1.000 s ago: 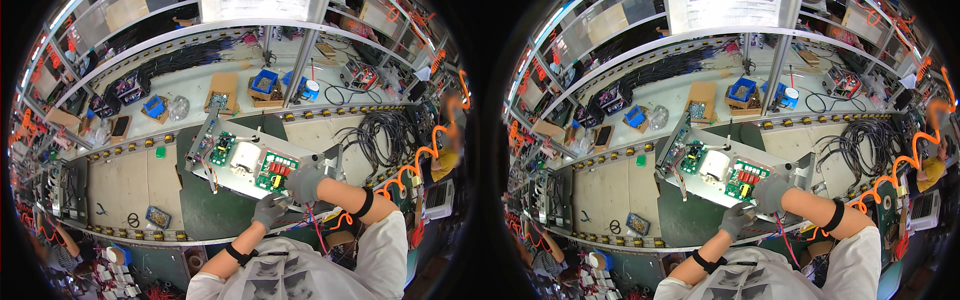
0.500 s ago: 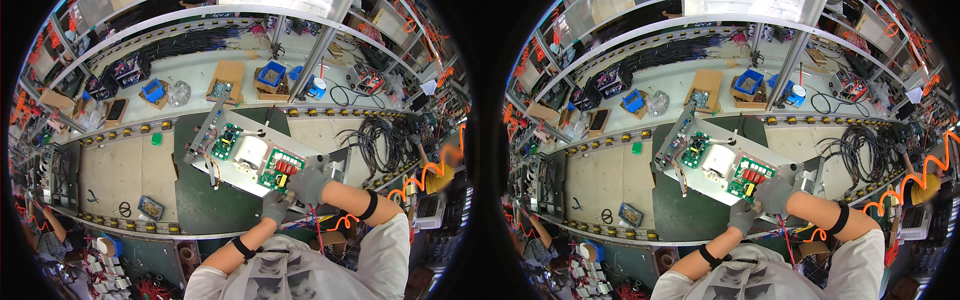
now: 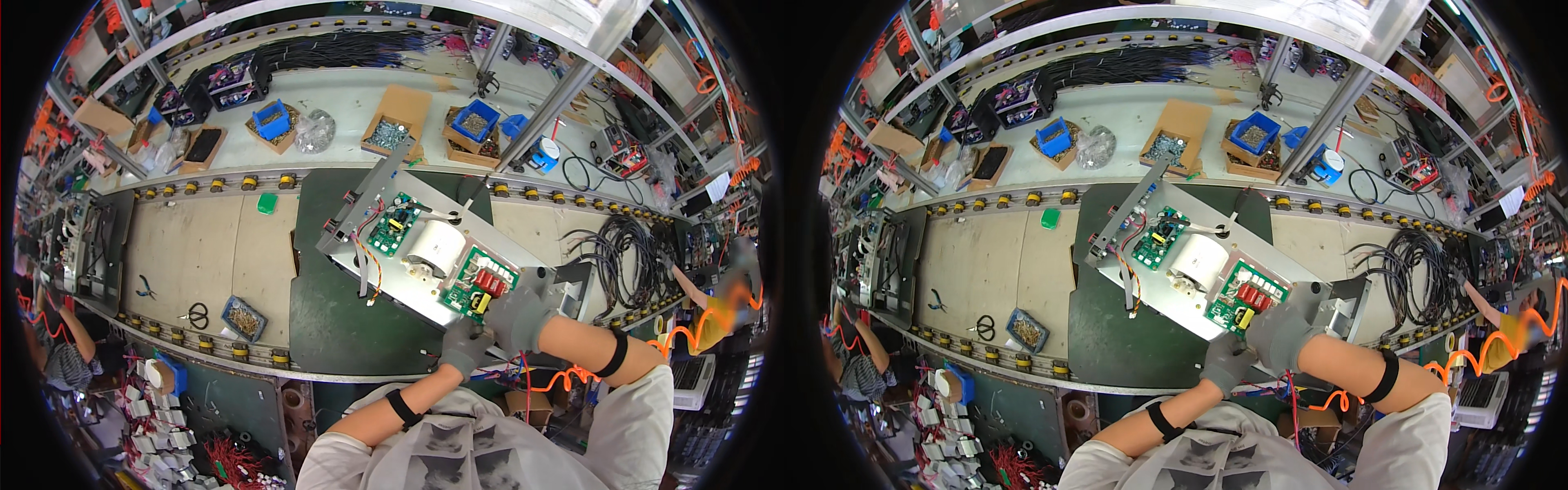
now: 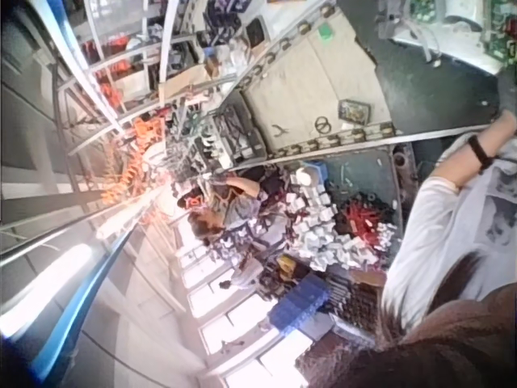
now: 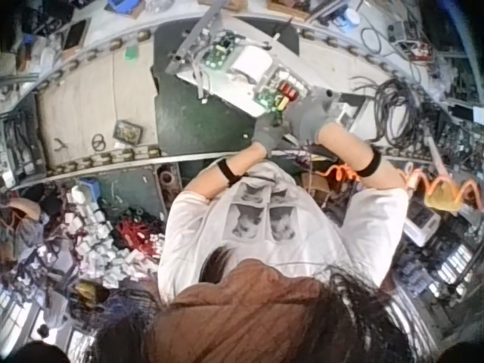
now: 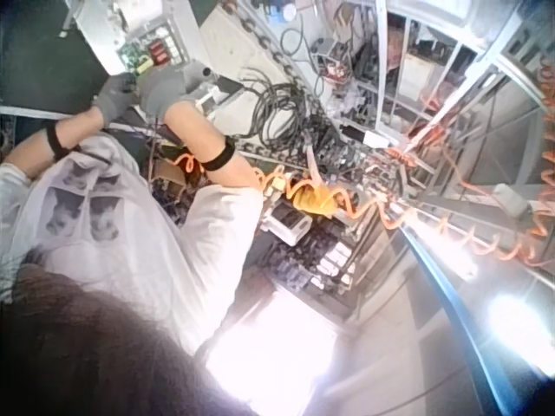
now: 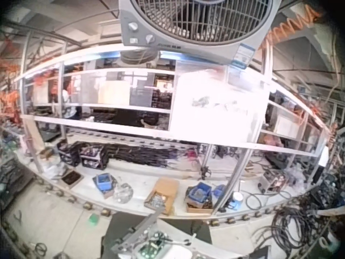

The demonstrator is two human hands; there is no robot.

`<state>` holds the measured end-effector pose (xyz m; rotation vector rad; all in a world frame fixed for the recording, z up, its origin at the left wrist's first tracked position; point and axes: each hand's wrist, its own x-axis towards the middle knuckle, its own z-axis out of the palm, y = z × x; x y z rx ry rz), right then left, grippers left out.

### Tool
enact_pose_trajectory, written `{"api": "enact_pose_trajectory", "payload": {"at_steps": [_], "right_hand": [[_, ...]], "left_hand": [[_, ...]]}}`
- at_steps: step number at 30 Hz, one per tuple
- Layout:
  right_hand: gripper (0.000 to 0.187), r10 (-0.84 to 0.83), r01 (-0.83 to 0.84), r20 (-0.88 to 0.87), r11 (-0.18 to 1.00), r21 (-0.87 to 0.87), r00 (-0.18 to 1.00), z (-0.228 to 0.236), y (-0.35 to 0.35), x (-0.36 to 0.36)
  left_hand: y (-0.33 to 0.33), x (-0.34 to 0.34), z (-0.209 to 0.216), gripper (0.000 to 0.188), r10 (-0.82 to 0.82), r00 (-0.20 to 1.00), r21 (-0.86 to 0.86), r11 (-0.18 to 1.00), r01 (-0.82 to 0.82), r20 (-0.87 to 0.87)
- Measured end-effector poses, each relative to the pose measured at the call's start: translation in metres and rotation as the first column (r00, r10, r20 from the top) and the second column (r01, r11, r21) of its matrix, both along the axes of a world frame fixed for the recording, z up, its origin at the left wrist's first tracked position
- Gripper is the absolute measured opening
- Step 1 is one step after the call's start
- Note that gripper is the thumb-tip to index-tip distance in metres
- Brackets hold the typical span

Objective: Assembling and connecting internal electrical components of an industrial welding machine on a production line.

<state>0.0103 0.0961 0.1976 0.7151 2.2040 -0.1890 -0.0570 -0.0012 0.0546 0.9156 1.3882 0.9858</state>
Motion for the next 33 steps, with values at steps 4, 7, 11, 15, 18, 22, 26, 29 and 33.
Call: {"api": "enact_pose_trajectory", "payload": {"at_steps": [4, 7, 11, 15, 18, 22, 26, 29, 33], "right_hand": [[0.016, -0.054, 0.059, 0.079, 0.996, -0.065, 0.995, 0.002, -0.003, -0.006], [0.017, -0.115, 0.120, 0.079, 0.991, -0.051, 0.990, -0.003, -0.003, -0.008], [0.019, -0.120, 0.121, 0.057, 0.993, -0.017, 0.991, -0.015, -0.010, -0.011], [0.020, -0.163, 0.166, 0.124, 0.986, -0.018, 0.979, -0.023, -0.010, -0.008], [0.020, -0.195, 0.195, 0.069, 0.981, 0.002, 0.978, -0.017, -0.008, 0.001], [0.024, -0.233, 0.229, -0.222, 0.972, -0.043, 0.947, -0.002, 0.014, 0.016], [0.022, -0.332, 0.541, -0.640, 0.826, 0.158, 0.693, 0.002, 0.032, 0.019], [0.019, -0.427, 0.413, -0.619, 0.893, -0.175, 0.660, -0.010, 0.038, 0.010], [0.022, -0.373, 0.270, -0.639, 0.928, -0.257, 0.672, -0.019, 0.036, 0.002]], "left_hand": [[0.000, 0.000, 0.006, 0.018, -0.010, 0.982, -0.013, 1.000, 0.013, 0.187], [-0.001, -0.001, 0.013, 0.021, 0.000, 0.962, -0.051, 0.999, 0.014, 0.274], [0.003, -0.011, 0.016, 0.023, -0.092, 0.979, -0.044, 0.994, 0.102, 0.180], [0.003, -0.014, 0.010, 0.025, -0.117, 0.958, -0.029, 0.991, 0.129, 0.261], [0.001, -0.015, 0.003, 0.026, -0.102, 0.897, -0.020, 0.992, 0.122, 0.430], [0.004, -0.033, -0.004, 0.030, -0.370, 0.929, 0.180, 0.913, 0.365, -0.006], [-0.003, -0.053, 0.010, 0.024, -0.141, 0.844, -0.228, 0.928, 0.295, 0.517], [-0.003, -0.064, 0.022, 0.027, -0.003, 0.911, -0.266, 0.956, 0.123, 0.411], [0.001, -0.070, 0.028, 0.039, 0.196, 0.896, -0.173, 0.976, -0.136, 0.400]]}}
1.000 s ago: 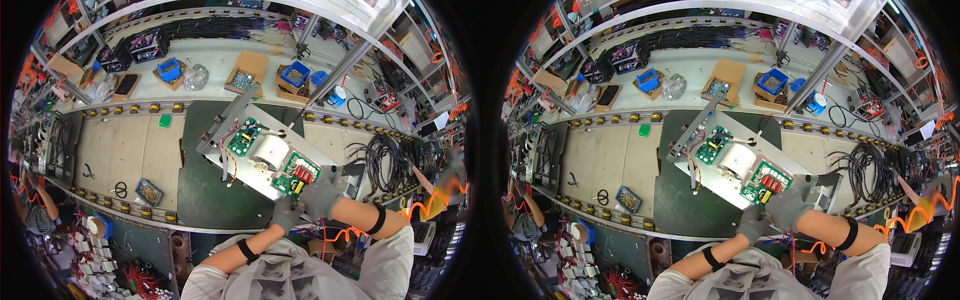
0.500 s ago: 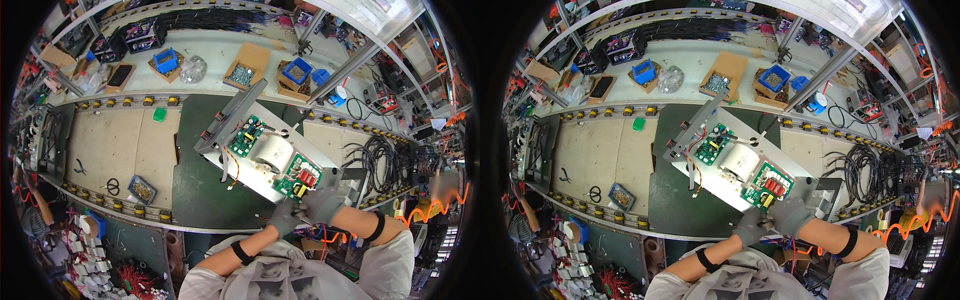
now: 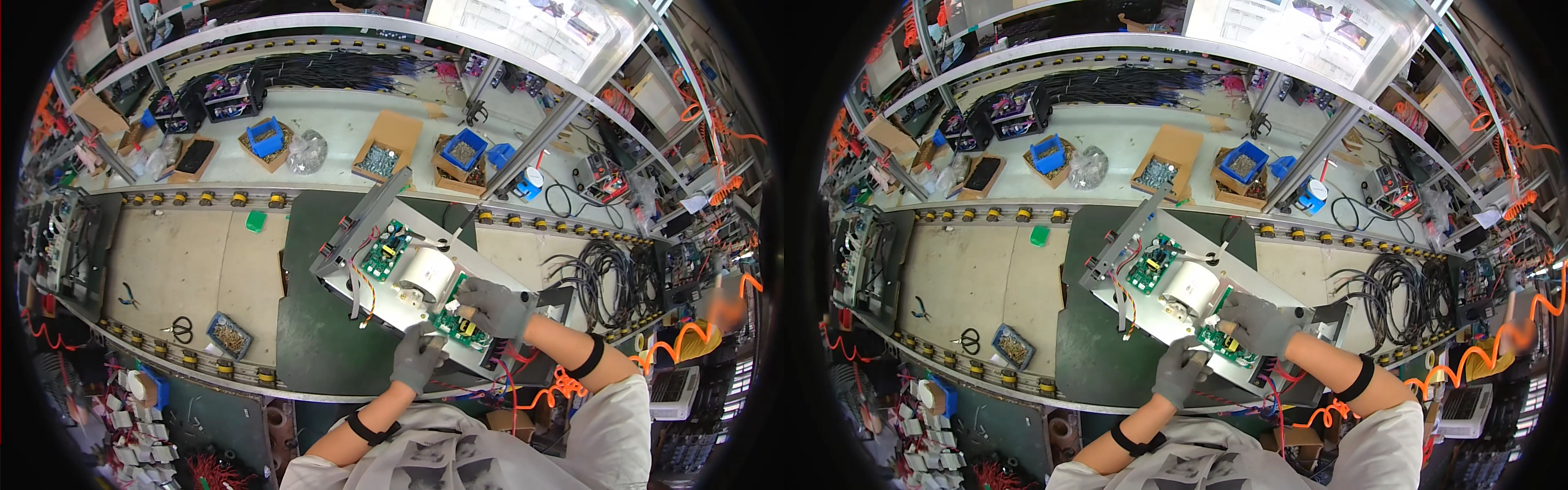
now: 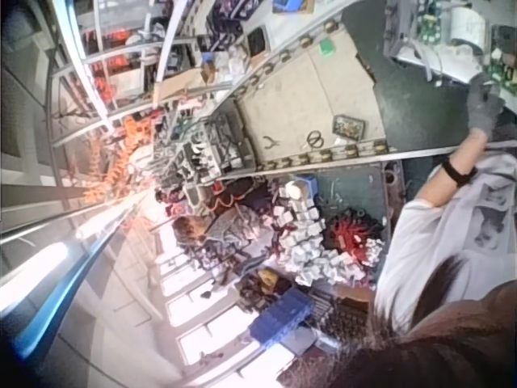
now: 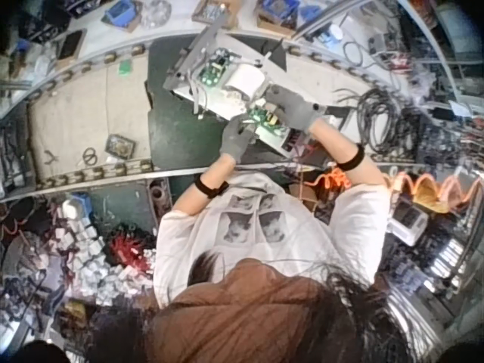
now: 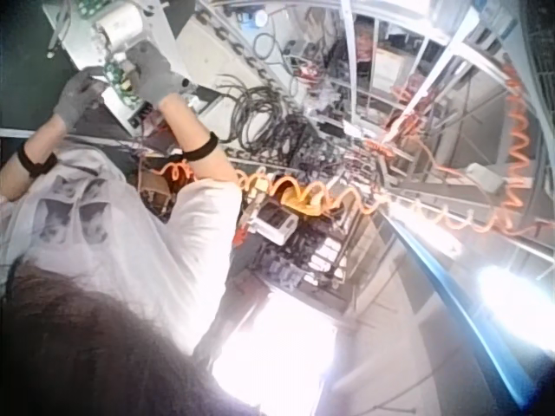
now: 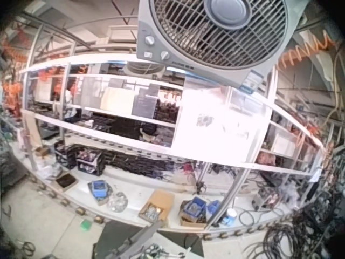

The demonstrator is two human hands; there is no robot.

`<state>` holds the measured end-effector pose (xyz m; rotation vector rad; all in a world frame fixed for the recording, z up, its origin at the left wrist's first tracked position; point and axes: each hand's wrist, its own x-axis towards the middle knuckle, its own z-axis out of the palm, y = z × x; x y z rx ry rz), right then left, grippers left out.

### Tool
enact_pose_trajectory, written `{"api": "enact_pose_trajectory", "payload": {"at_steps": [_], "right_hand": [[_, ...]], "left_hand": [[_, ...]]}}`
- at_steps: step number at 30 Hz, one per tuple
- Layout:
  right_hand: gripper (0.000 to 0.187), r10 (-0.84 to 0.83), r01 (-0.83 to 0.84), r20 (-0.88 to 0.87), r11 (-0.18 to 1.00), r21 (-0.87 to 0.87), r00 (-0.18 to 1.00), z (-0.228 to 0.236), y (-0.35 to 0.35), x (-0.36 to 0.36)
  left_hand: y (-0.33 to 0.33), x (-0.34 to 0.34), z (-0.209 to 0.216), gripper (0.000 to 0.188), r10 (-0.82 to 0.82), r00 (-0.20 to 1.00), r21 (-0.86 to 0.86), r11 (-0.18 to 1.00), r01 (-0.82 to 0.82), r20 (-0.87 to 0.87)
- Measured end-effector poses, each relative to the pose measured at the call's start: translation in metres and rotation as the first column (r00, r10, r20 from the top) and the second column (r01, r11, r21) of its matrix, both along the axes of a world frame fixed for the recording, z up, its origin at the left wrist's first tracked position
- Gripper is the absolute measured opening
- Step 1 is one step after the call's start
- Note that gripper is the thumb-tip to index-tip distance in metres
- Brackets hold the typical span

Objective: Assembling and connecting internal electrical components of an industrial welding machine on a production line.

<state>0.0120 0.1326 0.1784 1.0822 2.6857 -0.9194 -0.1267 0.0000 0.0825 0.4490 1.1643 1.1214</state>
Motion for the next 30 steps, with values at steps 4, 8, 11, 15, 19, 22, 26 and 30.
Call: {"api": "enact_pose_trajectory", "payload": {"at_steps": [4, 8, 11, 15, 19, 22, 26, 30], "right_hand": [[0.028, 0.276, -0.302, 0.189, 0.945, 0.123, 0.942, 0.005, -0.002, -0.009], [0.026, 0.312, -0.349, 0.226, 0.925, 0.151, 0.923, 0.009, 0.001, -0.020], [0.022, 0.434, -0.492, 0.284, 0.853, 0.175, 0.855, 0.007, 0.004, -0.029], [0.019, 0.484, -0.533, 0.299, 0.840, 0.106, 0.822, 0.004, 0.008, -0.035], [0.019, 0.442, -0.511, 0.368, 0.852, 0.113, 0.818, 0.005, 0.005, -0.036], [0.020, 0.407, -0.468, 0.377, 0.879, 0.085, 0.832, 0.006, 0.004, -0.037], [0.020, 0.414, -0.457, 0.320, 0.887, 0.067, 0.852, 0.008, 0.007, -0.039], [0.021, 0.440, -0.494, 0.353, 0.866, 0.076, 0.826, 0.007, 0.006, -0.044]], "left_hand": [[0.004, 0.005, -0.002, 0.045, -0.008, 0.993, 0.009, 1.000, 0.007, 0.119], [0.009, 0.010, -0.005, 0.043, 0.006, 0.997, 0.037, 0.999, -0.009, 0.077], [0.010, 0.011, -0.007, 0.041, 0.060, 0.992, -0.003, 0.998, -0.060, 0.111], [0.011, 0.011, -0.013, 0.035, 0.095, 0.990, -0.020, 0.995, -0.094, 0.102], [0.012, 0.010, -0.020, 0.037, 0.064, 0.998, 0.075, 0.995, -0.065, 0.015], [0.012, 0.009, -0.022, 0.038, 0.046, 0.995, 0.115, 0.993, -0.035, -0.090], [0.012, 0.010, -0.021, 0.037, 0.069, 0.992, 0.182, 0.982, -0.048, -0.107], [0.012, 0.010, -0.022, 0.033, 0.119, 0.983, 0.163, 0.982, -0.096, -0.136]]}}
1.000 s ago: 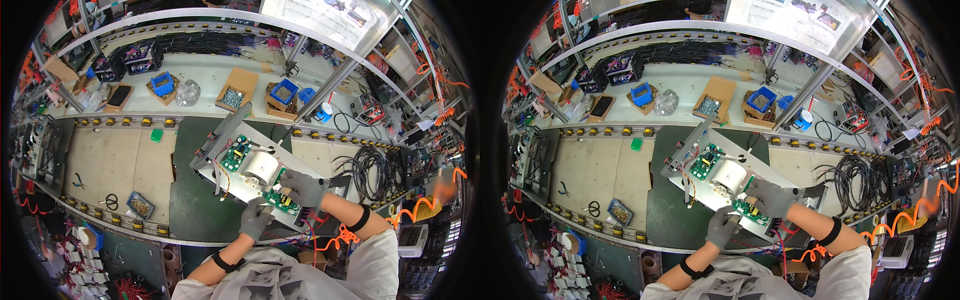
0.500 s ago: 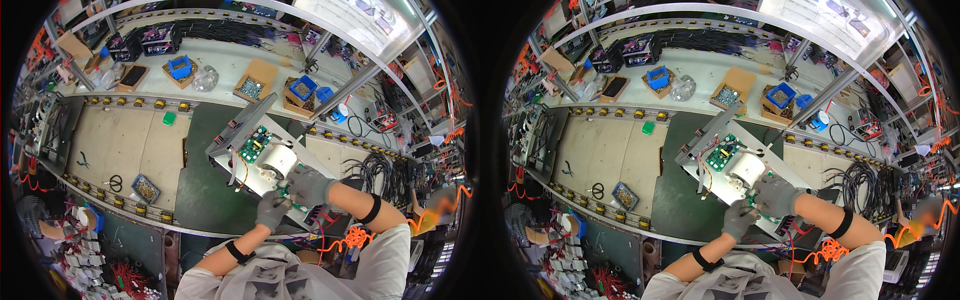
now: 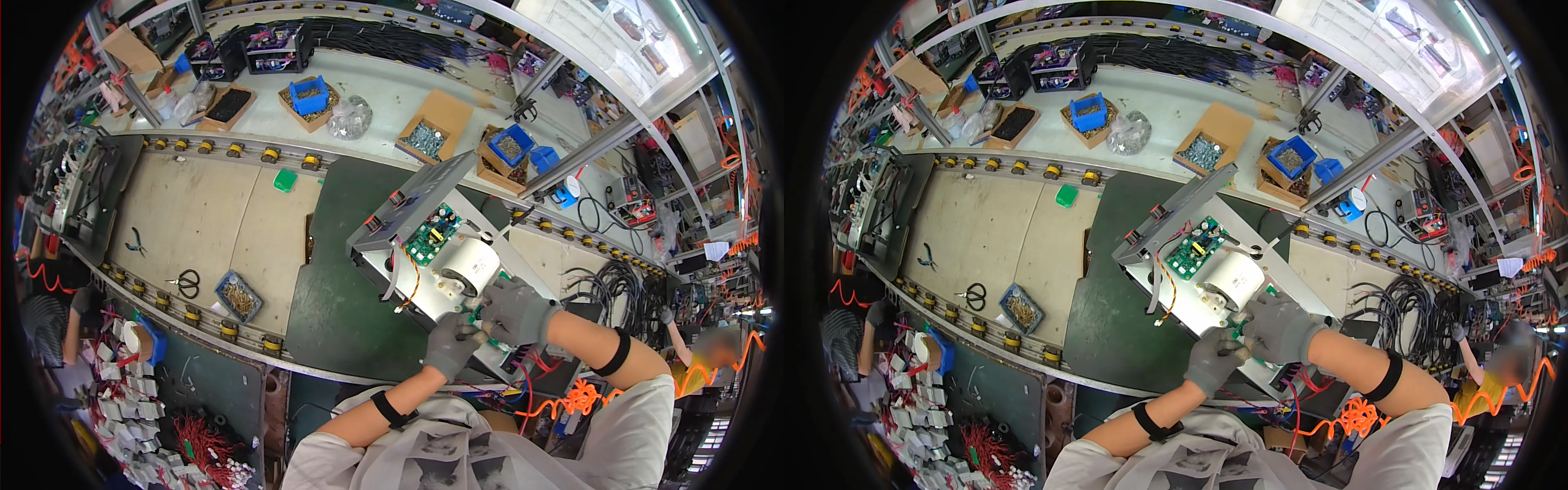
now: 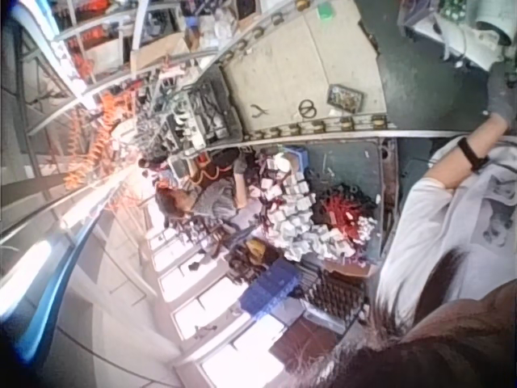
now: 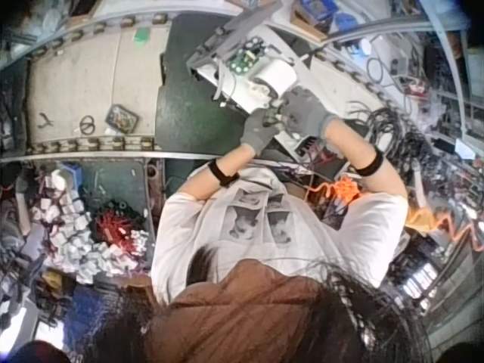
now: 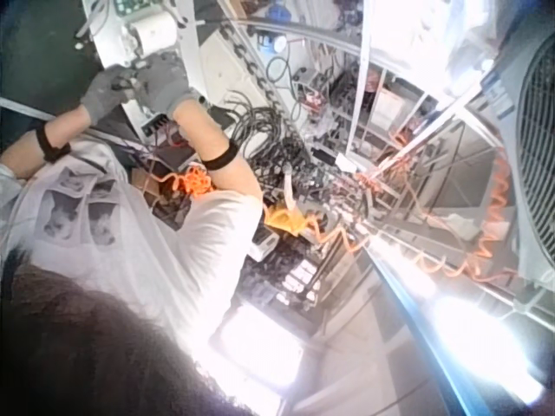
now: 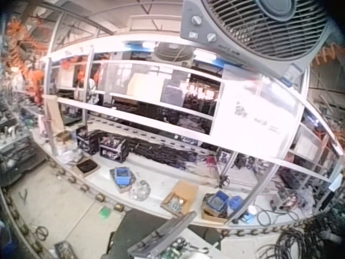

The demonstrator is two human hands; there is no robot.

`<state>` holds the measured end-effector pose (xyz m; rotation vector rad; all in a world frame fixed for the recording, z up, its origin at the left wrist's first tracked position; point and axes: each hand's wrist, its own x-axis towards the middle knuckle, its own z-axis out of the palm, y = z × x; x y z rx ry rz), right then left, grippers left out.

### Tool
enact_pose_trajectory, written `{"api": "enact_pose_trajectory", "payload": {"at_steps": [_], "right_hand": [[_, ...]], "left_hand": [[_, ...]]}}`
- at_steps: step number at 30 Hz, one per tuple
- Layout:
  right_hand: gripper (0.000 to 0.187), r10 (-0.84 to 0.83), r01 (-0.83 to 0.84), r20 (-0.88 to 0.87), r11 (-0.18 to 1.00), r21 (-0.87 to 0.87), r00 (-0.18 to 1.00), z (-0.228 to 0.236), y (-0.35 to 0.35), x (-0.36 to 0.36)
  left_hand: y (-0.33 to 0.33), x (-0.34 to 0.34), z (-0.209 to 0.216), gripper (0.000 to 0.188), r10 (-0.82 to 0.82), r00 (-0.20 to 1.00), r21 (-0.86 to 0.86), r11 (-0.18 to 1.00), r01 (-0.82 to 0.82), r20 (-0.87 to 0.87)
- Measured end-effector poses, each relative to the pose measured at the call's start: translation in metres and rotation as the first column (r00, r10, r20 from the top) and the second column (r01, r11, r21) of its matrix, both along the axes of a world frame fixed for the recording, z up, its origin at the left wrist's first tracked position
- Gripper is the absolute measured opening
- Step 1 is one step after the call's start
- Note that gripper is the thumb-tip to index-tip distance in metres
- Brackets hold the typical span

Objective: Assembling and connecting internal electrical components of an industrial welding machine on a production line.

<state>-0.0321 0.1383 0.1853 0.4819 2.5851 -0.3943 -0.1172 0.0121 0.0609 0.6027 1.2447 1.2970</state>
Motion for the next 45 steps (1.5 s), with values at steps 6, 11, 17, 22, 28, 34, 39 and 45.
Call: {"api": "enact_pose_trajectory", "payload": {"at_steps": [6, 11, 17, 22, 28, 34, 39, 45], "right_hand": [[0.019, -0.051, 0.028, 0.168, 0.990, 0.136, 0.984, 0.003, -0.017, -0.012], [0.017, -0.080, 0.053, 0.351, 0.995, 0.086, 0.933, 0.002, -0.019, -0.030], [0.021, -0.077, 0.063, 0.482, 0.997, 0.046, 0.873, -0.004, -0.015, -0.040], [0.028, -0.149, 0.141, 0.494, 0.989, 0.055, 0.856, 0.007, -0.022, -0.033], [0.043, -0.363, 0.346, 0.046, 0.914, 0.210, 0.931, 0.068, -0.050, 0.020], [0.041, -0.397, 0.468, -0.280, 0.843, 0.266, 0.874, 0.104, -0.107, 0.061], [0.046, -0.540, 0.563, -0.368, 0.825, -0.051, 0.757, 0.065, -0.165, 0.058], [0.053, -0.327, 0.410, -0.626, 0.912, -0.012, 0.708, -0.010, -0.193, -0.012]], "left_hand": [[0.001, -0.001, 0.002, 0.028, -0.065, 0.998, -0.074, 0.995, 0.063, -0.015], [0.001, -0.001, 0.007, 0.029, -0.051, 0.989, -0.063, 0.997, 0.042, -0.141], [0.003, -0.001, 0.002, 0.031, -0.095, 0.962, -0.077, 0.994, 0.077, -0.256], [-0.008, -0.033, -0.009, 0.025, -0.218, 0.942, 0.104, 0.963, 0.251, -0.256], [-0.049, -0.054, -0.054, 0.028, -0.463, 0.758, -0.245, 0.887, 0.392, -0.460], [-0.085, -0.075, -0.045, 0.034, -0.743, 0.668, -0.013, 0.668, 0.744, 0.037], [-0.124, -0.147, 0.041, 0.027, -0.611, 0.371, -0.409, 0.767, 0.494, -0.699], [-0.154, -0.156, 0.124, 0.019, -0.577, 0.242, -0.409, 0.763, 0.500, -0.780]]}}
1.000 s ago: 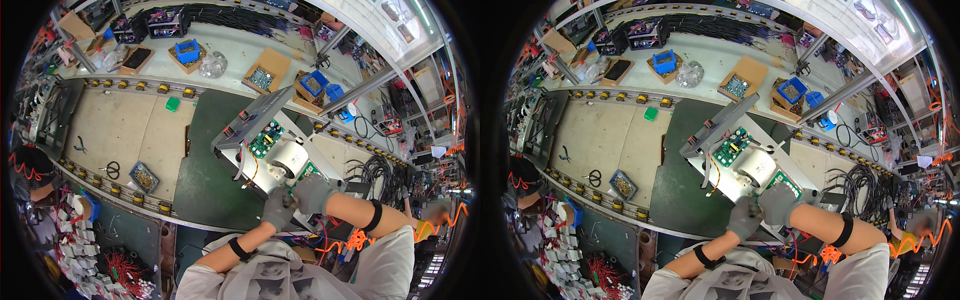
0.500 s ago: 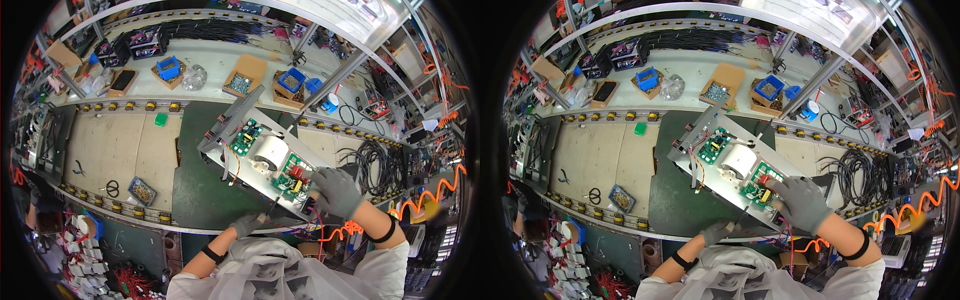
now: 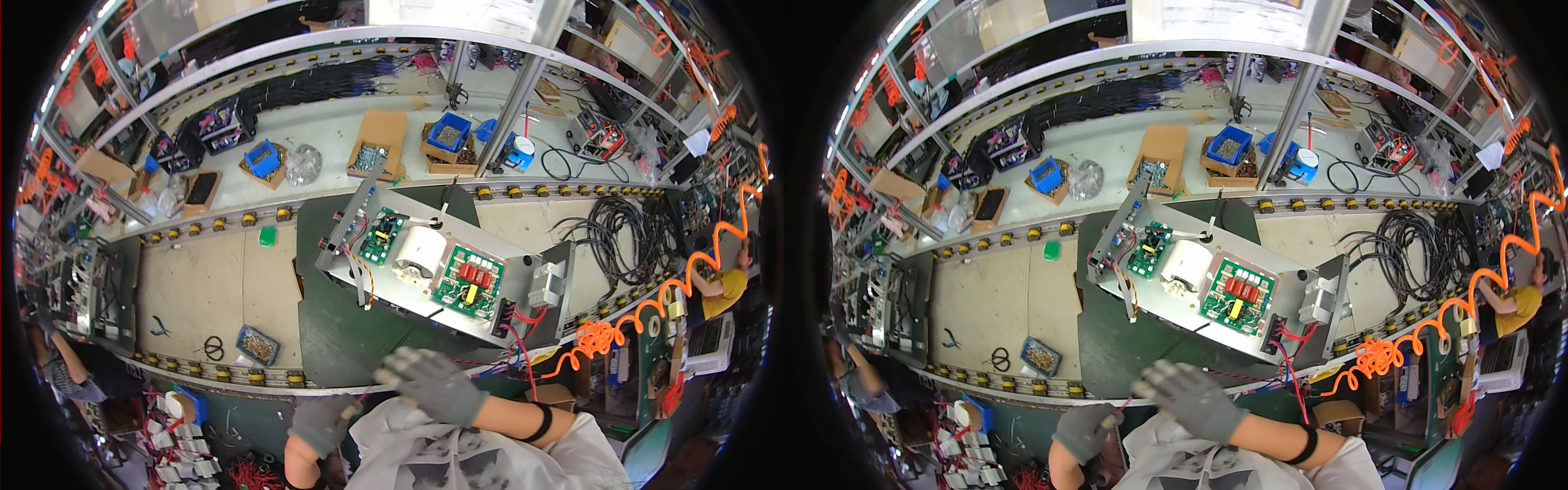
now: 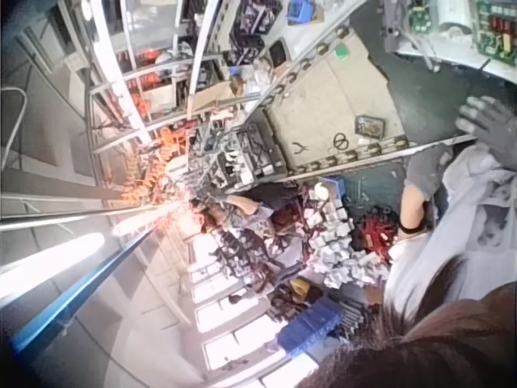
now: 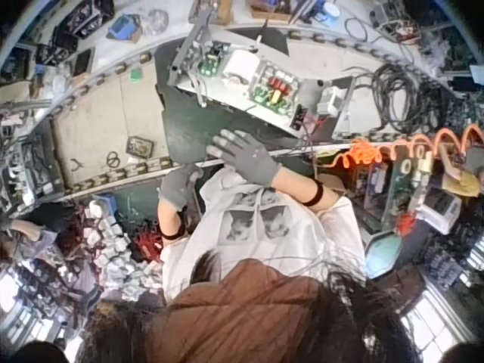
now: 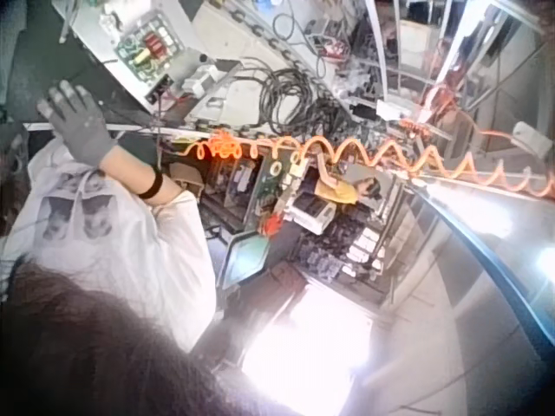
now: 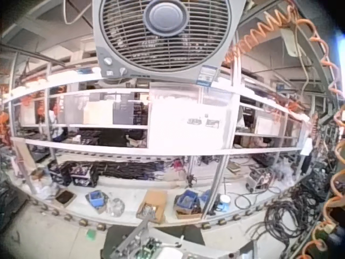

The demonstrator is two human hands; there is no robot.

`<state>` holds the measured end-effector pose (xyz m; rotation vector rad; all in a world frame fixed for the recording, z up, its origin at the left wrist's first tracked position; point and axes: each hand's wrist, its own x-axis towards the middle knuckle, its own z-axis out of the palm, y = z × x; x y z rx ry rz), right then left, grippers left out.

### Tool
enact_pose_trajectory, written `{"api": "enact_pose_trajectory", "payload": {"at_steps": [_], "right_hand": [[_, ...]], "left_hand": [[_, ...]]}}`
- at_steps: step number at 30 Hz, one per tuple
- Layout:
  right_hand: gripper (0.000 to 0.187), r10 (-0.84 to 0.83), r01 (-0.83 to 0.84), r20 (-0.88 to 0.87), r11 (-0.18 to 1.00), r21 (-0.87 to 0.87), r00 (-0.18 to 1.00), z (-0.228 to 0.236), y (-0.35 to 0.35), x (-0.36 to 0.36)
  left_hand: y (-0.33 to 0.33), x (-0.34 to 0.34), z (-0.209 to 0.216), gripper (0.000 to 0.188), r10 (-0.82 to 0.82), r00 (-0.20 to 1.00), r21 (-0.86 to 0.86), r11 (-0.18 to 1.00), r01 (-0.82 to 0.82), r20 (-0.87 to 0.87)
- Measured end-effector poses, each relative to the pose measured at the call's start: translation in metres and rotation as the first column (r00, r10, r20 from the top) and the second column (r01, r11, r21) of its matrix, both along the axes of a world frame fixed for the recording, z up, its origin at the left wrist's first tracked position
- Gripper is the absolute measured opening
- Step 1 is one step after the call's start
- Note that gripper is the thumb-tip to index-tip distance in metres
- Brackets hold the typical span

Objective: Assembling and connecting internal electrical components of an industrial welding machine on a production line.

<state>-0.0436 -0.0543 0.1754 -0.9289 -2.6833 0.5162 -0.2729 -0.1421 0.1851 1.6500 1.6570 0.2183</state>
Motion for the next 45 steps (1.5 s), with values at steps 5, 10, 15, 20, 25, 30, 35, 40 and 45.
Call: {"api": "enact_pose_trajectory", "payload": {"at_steps": [5, 10, 15, 20, 25, 30, 35, 40, 45], "right_hand": [[0.028, 0.428, -0.433, 0.066, 0.897, 0.089, 0.901, -0.035, -0.002, -0.013], [0.018, 0.191, -0.184, -0.013, 0.961, 0.209, 0.982, -0.062, 0.031, 0.029], [0.030, 0.048, -0.009, -0.259, 0.989, 0.151, 0.965, -0.042, 0.024, 0.018], [0.027, 0.050, -0.057, -0.523, 0.998, 0.003, 0.851, 0.002, 0.008, -0.014], [0.018, -0.052, -0.009, -0.596, 0.995, -0.099, 0.802, 0.024, 0.024, -0.020], [0.006, -0.233, 0.225, -0.663, 0.969, -0.100, 0.711, 0.033, 0.038, -0.019], [0.008, -0.162, 0.188, -0.643, 0.982, -0.029, 0.749, 0.037, 0.044, -0.024], [0.015, -0.078, 0.165, -0.562, 0.981, 0.105, 0.823, 0.032, 0.045, -0.034], [0.012, -0.177, 0.205, -0.579, 0.979, -0.018, 0.796, 0.040, 0.048, -0.022]], "left_hand": [[-0.006, 0.022, 0.031, 0.022, -0.192, 0.980, 0.312, 0.930, 0.196, -0.042], [0.007, 0.018, 0.042, 0.025, -0.238, 0.971, 0.291, 0.928, 0.233, -0.019], [0.019, 0.021, 0.052, 0.026, -0.164, 0.983, 0.439, 0.891, 0.114, 0.079], [0.025, 0.035, 0.061, 0.019, 0.130, 0.972, 0.521, 0.826, -0.216, 0.198], [0.041, 0.052, 0.053, 0.039, 0.307, 0.728, 0.332, 0.736, -0.590, 0.612], [0.055, 0.050, 0.039, 0.038, 0.239, 0.606, 0.306, 0.690, -0.656, 0.759], [0.063, 0.047, 0.025, 0.030, 0.289, 0.649, 0.366, 0.635, -0.680, 0.704], [0.065, 0.045, 0.006, 0.020, 0.320, 0.473, 0.123, 0.710, -0.694, 0.821], [0.090, 0.033, -0.044, 0.028, 0.382, 0.497, 0.098, 0.709, -0.698, 0.779]]}}
